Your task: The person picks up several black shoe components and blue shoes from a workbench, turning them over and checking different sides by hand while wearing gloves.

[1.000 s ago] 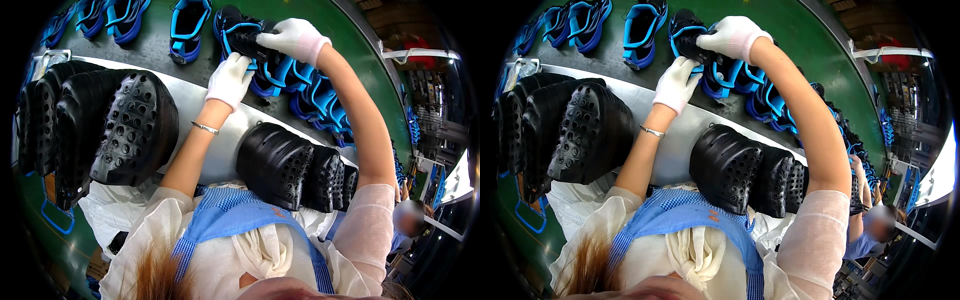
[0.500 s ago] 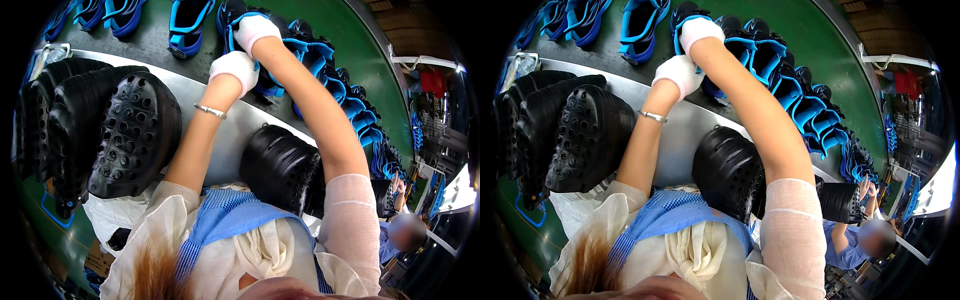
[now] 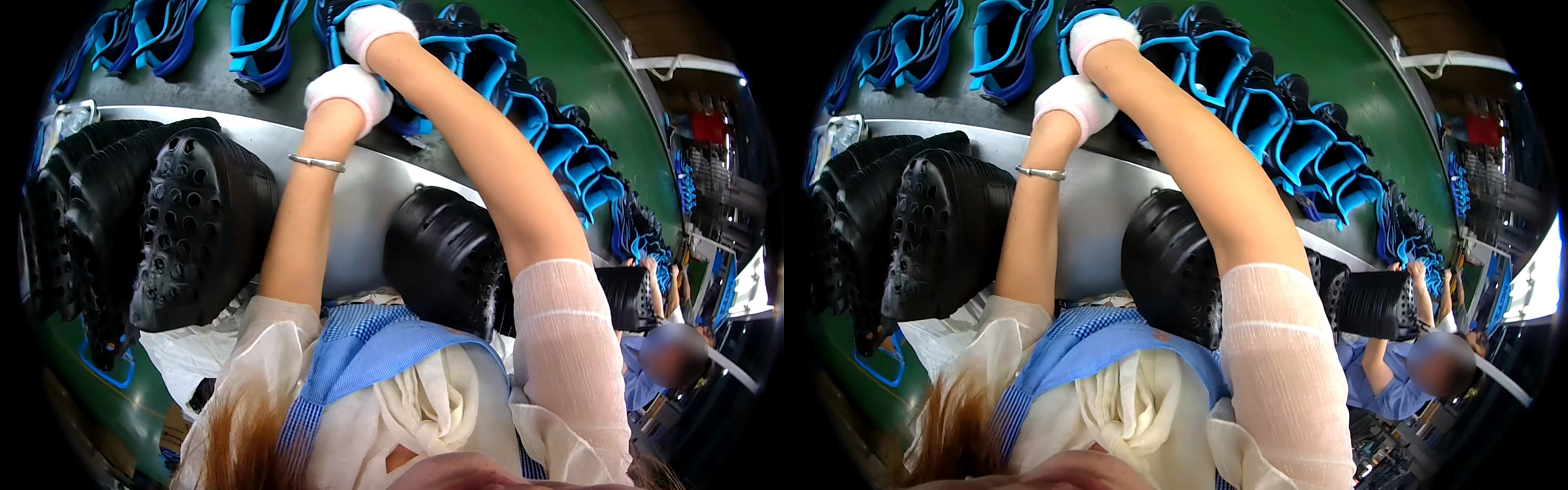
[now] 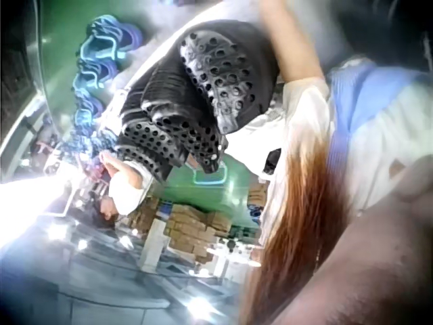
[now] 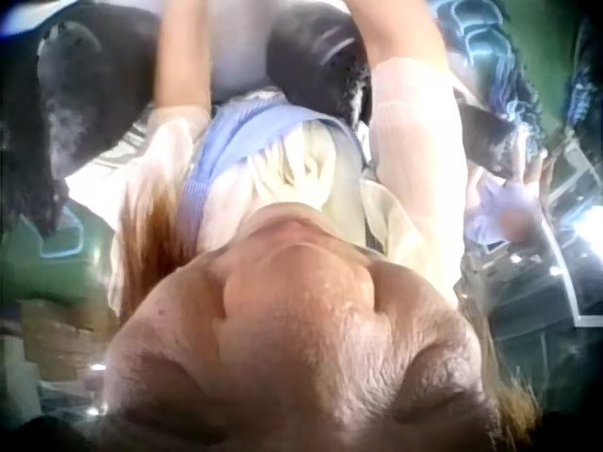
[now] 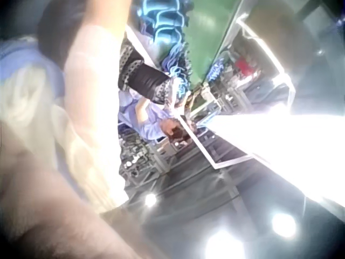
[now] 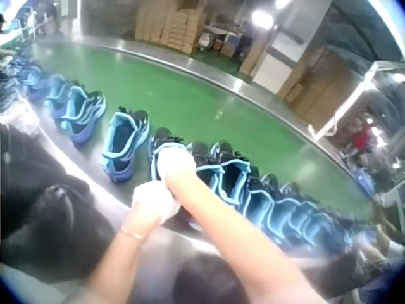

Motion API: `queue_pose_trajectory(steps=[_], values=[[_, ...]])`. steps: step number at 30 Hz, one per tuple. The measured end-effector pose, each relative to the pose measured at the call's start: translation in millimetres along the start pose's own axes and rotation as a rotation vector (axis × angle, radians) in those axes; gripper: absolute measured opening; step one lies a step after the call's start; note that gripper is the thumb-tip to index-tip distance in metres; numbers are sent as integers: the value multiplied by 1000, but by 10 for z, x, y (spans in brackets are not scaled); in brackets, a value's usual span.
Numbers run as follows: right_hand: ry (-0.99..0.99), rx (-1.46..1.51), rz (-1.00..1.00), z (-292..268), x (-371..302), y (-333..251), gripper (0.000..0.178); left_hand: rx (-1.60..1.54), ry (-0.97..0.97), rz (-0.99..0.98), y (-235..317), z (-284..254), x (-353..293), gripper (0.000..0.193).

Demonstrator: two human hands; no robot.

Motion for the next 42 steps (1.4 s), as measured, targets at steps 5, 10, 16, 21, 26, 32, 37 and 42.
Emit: queue_pose_trajectory(steps=[5, 10, 16, 21, 26, 32, 37, 42], values=[[114, 70, -420, -571, -362, 36, 30, -50, 31, -28, -107, -88, 81, 46], [270, 42, -163, -1167, -944, 670, 40, 6, 241, -125, -262, -192, 159, 45], [-20, -265, -244, -475, -1332, 1212, 41, -301, 1036, 399, 446, -508, -237, 37], [-140, -237, -140, -577, -1315, 1167, 37, -428, 791, 284, 293, -320, 334, 38], [-201, -208, -115, -690, -1458, 1307, 38, -330, 570, 166, 282, -305, 499, 47], [-276, -309, -108, -525, -1606, 1279, 35, -571, 602, 199, 263, -299, 260, 46], [-247, -319, -123, -518, -1655, 1287, 35, -567, 768, 188, 339, 30, -361, 67], [-236, -285, -150, -525, -1779, 1319, 37, -585, 667, 232, 590, 325, -513, 78]])
Point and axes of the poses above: each hand's wrist, its own x-axis towards the middle knuckle, its own z-axis out of the palm, y = z × x, the point moved 6 cm from there along x, towards the middle knuckle, and after that the axes turned 11 degrees about y, right-handed, at the moved point
